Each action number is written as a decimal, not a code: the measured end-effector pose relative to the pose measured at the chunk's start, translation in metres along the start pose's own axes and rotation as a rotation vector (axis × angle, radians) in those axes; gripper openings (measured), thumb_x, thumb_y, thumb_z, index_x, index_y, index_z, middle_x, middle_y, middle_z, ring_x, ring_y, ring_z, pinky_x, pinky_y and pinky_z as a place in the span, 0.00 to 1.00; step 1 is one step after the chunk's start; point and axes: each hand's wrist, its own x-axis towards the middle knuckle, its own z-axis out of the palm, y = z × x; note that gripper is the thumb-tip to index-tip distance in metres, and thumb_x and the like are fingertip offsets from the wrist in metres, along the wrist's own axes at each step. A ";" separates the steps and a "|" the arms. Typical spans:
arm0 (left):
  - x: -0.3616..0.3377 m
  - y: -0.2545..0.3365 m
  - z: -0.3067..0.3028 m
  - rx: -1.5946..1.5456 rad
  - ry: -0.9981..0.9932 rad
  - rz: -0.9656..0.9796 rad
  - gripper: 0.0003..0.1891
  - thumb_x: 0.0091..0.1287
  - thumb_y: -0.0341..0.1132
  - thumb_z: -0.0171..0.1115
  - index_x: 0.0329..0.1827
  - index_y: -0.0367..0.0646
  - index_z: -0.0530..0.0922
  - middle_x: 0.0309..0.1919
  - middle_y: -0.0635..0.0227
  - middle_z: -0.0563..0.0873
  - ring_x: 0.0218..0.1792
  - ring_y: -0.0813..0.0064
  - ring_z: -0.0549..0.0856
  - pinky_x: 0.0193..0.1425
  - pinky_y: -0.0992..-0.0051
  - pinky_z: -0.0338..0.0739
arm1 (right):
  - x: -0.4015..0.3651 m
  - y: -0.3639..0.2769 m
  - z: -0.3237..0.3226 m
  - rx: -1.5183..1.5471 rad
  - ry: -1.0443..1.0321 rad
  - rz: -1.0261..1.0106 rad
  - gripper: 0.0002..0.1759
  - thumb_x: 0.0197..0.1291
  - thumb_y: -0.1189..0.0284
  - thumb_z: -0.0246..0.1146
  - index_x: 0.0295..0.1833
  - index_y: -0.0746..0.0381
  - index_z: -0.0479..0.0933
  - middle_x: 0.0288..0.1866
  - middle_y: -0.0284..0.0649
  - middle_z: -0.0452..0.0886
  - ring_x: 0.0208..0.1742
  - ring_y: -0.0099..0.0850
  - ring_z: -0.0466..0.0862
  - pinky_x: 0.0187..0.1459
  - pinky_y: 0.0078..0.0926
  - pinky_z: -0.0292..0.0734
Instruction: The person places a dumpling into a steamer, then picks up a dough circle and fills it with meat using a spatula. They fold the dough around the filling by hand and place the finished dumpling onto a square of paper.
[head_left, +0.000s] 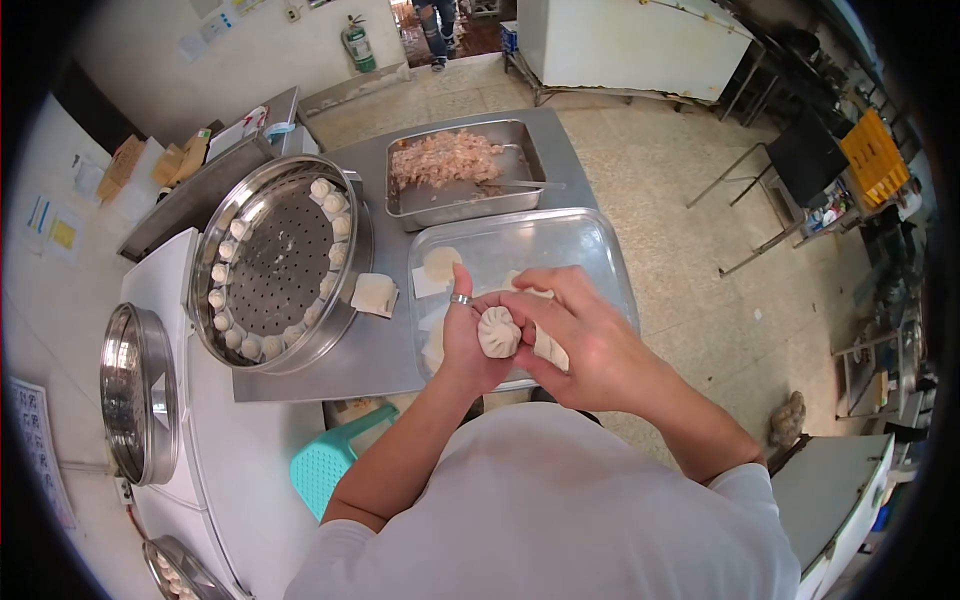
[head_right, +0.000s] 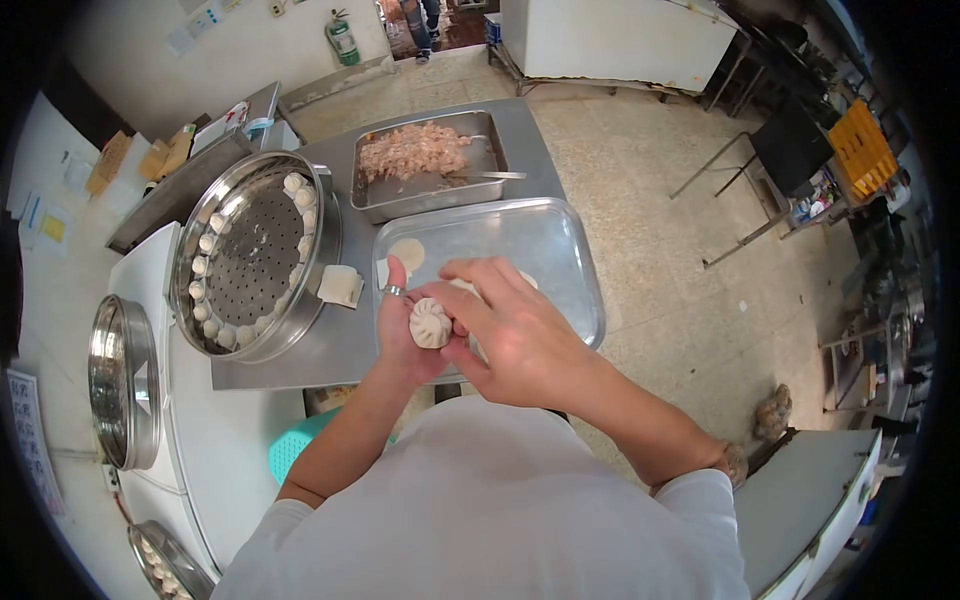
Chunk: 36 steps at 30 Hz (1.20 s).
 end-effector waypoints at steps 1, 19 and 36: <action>0.001 -0.002 -0.006 0.016 -0.051 -0.039 0.45 0.72 0.80 0.35 0.35 0.43 0.81 0.28 0.60 0.85 0.29 0.64 0.86 0.32 0.63 0.82 | -0.001 0.000 -0.003 -0.021 0.016 0.006 0.26 0.44 0.79 0.78 0.53 0.65 0.83 0.59 0.46 0.80 0.56 0.48 0.81 0.50 0.39 0.83; 0.029 -0.079 -0.001 -0.031 0.248 0.089 0.44 0.74 0.78 0.35 0.48 0.42 0.80 0.34 0.61 0.87 0.33 0.62 0.89 0.37 0.60 0.87 | -0.058 0.089 0.010 0.036 -0.088 -0.103 0.31 0.40 0.73 0.80 0.55 0.65 0.81 0.60 0.45 0.80 0.57 0.48 0.81 0.54 0.41 0.82; 0.017 -0.025 -0.062 0.038 0.205 -0.090 0.55 0.69 0.84 0.29 0.70 0.40 0.75 0.59 0.57 0.85 0.58 0.56 0.86 0.59 0.54 0.83 | -0.014 0.082 0.068 0.144 -0.380 -0.037 0.34 0.46 0.73 0.80 0.62 0.62 0.78 0.60 0.41 0.82 0.59 0.46 0.81 0.59 0.42 0.79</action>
